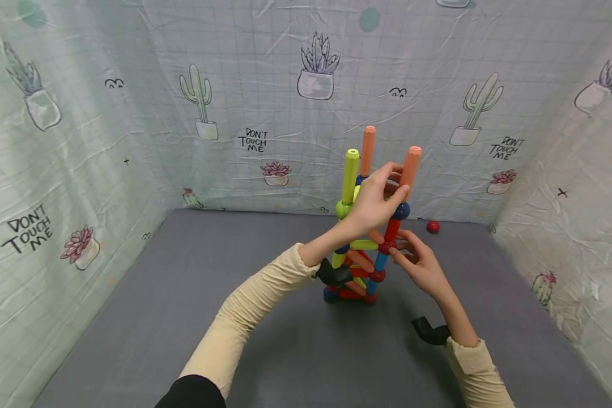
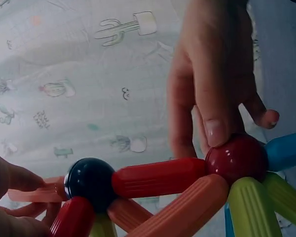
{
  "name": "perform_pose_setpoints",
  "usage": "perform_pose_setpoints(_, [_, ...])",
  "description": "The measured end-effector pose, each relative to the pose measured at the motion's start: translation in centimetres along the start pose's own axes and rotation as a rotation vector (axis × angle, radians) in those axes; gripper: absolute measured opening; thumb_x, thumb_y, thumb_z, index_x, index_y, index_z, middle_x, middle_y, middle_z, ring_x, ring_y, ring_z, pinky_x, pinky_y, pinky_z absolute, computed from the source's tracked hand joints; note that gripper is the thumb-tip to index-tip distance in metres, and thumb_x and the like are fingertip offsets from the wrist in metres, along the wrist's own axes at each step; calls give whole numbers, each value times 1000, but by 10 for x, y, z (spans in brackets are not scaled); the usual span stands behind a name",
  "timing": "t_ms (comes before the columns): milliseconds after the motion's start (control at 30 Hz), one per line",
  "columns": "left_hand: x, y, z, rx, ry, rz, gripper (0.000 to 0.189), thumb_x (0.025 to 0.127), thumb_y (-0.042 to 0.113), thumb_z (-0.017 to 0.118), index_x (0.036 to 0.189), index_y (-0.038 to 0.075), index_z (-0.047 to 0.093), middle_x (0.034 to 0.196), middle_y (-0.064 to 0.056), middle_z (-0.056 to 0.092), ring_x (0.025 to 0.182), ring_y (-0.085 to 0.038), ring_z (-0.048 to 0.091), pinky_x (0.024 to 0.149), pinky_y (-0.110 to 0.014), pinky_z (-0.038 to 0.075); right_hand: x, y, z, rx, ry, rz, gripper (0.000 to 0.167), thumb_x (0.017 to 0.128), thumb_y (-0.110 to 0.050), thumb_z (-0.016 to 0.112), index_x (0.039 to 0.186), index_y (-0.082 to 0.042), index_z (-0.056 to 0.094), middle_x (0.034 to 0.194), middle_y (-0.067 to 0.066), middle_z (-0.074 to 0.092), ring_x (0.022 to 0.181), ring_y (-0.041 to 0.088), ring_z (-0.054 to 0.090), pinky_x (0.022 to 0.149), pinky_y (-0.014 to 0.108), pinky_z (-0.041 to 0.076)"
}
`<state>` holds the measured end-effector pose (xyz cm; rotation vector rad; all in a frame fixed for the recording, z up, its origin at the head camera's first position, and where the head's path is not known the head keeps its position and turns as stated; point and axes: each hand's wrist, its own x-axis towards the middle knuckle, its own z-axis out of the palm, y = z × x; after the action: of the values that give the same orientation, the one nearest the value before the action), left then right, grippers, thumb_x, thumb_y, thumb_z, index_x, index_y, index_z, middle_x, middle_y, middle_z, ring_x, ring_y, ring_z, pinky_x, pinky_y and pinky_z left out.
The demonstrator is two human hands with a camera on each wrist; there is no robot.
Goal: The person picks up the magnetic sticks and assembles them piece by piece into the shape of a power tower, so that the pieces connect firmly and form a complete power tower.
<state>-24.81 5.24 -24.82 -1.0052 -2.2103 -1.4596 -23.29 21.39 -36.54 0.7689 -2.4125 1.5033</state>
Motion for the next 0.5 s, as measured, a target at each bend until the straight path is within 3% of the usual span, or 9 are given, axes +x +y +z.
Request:
perform_pose_setpoints(333, [-2,-1,-3,32,-4,32,32,90,7,49,121,-2,44,109,-18,54,96,-23,59,80,-15,47,3,2,-2,30,-22,-43,37,89,-3,50,124,3,44,107,-8,52,89,-6,54,69,15,49])
perform_pose_setpoints(433, [-6,0,-2,75,31,52,38,90,8,49,125,-3,40,115,-18,51,102,-23,56,84,-18,46,4,8,-6,91,-56,-56,36,90,-3,47,125,2,43,107,-16,52,90,-5,54,71,14,48])
perform_pose_setpoints(500, [-9,2,-3,120,73,112,43,90,9,50,129,-4,36,122,-18,47,109,-24,52,89,-20,44,7,16,-10,141,-60,-35,33,92,-6,45,125,-2,45,107,-19,52,90,-3,55,71,15,48])
